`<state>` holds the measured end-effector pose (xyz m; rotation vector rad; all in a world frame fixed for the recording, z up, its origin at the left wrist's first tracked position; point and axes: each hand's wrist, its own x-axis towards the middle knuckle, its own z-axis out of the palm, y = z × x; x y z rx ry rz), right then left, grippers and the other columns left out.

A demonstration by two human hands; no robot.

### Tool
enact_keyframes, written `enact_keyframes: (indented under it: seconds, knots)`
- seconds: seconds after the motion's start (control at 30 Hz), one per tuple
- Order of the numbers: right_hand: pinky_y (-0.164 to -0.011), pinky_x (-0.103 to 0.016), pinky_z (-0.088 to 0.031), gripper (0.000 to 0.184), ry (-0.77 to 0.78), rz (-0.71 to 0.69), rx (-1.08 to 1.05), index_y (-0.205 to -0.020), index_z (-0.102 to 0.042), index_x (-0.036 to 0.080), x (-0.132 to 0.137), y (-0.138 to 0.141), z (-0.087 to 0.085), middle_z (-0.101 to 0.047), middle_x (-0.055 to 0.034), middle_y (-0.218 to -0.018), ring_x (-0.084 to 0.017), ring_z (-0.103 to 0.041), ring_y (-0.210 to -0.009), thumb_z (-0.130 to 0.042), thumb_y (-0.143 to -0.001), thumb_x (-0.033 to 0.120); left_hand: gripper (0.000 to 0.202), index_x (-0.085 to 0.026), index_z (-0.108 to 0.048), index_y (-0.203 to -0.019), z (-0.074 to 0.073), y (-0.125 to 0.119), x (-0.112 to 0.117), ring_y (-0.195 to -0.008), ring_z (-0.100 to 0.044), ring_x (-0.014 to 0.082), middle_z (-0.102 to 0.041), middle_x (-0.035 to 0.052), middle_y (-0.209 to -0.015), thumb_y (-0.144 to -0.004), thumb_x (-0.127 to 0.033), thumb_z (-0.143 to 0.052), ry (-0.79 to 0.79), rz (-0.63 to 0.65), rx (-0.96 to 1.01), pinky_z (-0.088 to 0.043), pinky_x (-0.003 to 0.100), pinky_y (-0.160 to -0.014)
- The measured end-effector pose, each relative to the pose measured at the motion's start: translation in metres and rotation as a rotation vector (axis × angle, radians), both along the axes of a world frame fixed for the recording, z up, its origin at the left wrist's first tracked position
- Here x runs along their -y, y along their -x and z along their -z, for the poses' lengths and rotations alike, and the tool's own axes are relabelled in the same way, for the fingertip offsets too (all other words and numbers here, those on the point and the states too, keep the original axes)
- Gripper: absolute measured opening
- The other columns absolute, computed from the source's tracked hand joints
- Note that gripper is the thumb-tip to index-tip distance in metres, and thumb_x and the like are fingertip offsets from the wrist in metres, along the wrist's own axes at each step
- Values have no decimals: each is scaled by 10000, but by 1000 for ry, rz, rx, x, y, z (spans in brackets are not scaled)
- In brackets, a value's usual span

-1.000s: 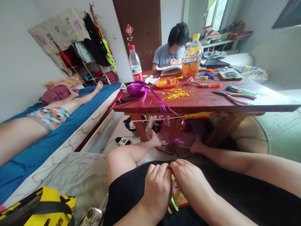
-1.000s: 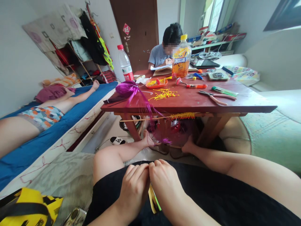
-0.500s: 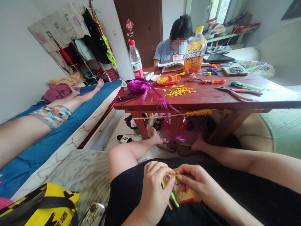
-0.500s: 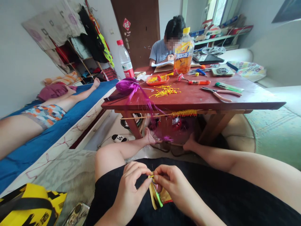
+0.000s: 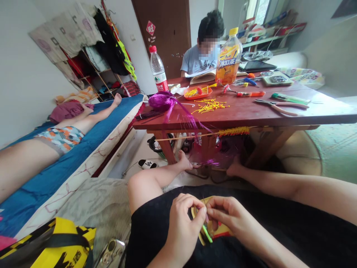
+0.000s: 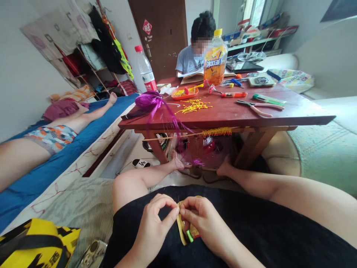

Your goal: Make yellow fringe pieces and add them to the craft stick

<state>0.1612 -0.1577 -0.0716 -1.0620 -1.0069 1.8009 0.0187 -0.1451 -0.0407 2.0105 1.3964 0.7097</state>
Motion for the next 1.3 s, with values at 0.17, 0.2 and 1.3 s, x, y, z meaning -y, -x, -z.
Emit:
enact_keyframes:
  seconds: [0.17, 0.2, 1.3]
  knots:
    - [-480, -234, -356, 337, -18, 6, 26, -654, -536, 135, 0, 0, 1, -526, 7, -513, -102, -448, -465, -607, -704, 461, 83, -171, -612, -646, 1, 1, 0, -738, -571, 183, -653, 21, -713, -695, -107, -594, 50, -9, 13, -421, 314, -720]
    - [-484, -237, -357, 333, -21, 3, 30, -655, -532, 136, 0, 0, 2, -523, 8, -509, -102, -445, -462, -599, -706, 458, 89, -171, -612, -638, 1, 1, 0, -740, -569, 185, -653, 22, -710, -689, -99, -595, 33, -11, 0, -418, 319, -723]
    - [-747, -326, -483, 257, -938, 138, 1005, -757, -566, 165, 13, 10, 9, -609, -40, -686, -177, -597, -660, -351, -805, 33, 129, -188, -451, -482, -3, -5, -17, -595, -456, 153, -517, -17, -535, -555, -83, -466, 241, 33, -143, -322, 271, -619]
